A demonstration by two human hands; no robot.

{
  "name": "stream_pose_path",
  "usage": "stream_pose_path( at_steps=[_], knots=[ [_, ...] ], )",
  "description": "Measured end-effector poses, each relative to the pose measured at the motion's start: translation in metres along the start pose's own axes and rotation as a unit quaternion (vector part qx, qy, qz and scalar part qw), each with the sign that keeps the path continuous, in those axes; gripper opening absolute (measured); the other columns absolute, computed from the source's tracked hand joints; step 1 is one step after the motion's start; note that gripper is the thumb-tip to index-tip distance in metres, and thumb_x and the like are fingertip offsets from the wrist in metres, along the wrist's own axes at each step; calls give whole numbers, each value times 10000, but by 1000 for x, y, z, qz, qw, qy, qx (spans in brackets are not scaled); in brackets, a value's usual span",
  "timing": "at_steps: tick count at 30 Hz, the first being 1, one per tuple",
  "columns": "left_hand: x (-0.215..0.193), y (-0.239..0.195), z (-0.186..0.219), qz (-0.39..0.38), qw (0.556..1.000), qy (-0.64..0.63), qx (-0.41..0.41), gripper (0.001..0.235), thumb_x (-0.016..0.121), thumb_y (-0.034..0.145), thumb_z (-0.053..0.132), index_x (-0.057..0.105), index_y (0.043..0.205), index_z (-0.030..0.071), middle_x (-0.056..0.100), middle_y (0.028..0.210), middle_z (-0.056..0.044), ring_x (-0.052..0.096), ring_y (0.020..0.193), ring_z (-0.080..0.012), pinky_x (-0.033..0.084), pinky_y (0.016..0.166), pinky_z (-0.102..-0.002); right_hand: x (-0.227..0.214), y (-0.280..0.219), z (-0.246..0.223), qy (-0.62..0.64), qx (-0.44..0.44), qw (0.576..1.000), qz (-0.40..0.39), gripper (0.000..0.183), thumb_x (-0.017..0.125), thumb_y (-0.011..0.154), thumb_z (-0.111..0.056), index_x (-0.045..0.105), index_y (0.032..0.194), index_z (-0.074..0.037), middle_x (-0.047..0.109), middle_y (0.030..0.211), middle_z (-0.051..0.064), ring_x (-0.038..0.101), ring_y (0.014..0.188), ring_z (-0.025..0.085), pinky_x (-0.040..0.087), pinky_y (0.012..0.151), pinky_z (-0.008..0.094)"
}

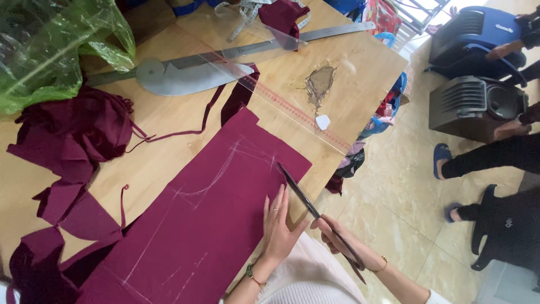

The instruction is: Cutting out fabric pieces with scissors and measuring them with a tape according to a pattern

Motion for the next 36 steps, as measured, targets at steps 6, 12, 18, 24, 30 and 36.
stream_pose_path(
  at_steps=[6,12,18,24,30,36],
  knots=[
    [-10,4,7,-40,996,-62,-48,910,496,942,668,273,1610,91,280,1692,-136,257,1570,-260,78,1274,-498,8,31,23,22,17,999,39,417,463,1019,-507,600,1001,-114,351,722,26,257,610,130,256,532,264],
    [-4,-5,-21,-52,976,-168,-128,923,573,893,626,255,1623,159,241,1712,-104,141,1594,-343,73,1263,-521,27,20,11,87,-55,995,5,497,411,1015,-576,527,947,-97,274,716,1,199,626,114,196,515,261],
    [-13,-6,-24,-21,963,-242,-114,920,516,911,668,309,1598,93,289,1688,-158,206,1586,-289,200,1251,-476,42,23,14,79,-49,995,39,465,380,1049,-536,518,942,-106,295,702,0,219,610,109,191,518,268],
    [-15,-8,-26,-22,959,-256,-117,943,515,896,686,328,1589,75,274,1685,-185,194,1587,-320,182,1259,-496,54,44,24,152,-63,986,37,408,447,1070,-521,344,860,-186,189,741,-60,177,633,68,122,524,265],
    [-15,-10,-31,-13,961,-261,-94,950,482,918,720,324,1591,68,263,1691,-186,205,1587,-319,185,1261,-472,70,40,11,184,-110,976,25,435,372,1083,-531,351,836,-173,185,725,-55,156,606,68,139,503,262],
    [-16,-12,-32,-13,960,-265,-88,942,478,925,719,310,1597,80,245,1698,-185,195,1592,-309,193,1261,-474,89,52,29,325,-59,944,8,472,418,1076,-546,266,809,-188,157,700,-60,86,585,57,83,478,247]
  ],
)
Point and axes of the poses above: each hand's wrist, its own y-axis towards the middle knuckle, its own x-axis out of the palm, z = x × y, the point moved 9 cm from there along y, towards the middle knuckle
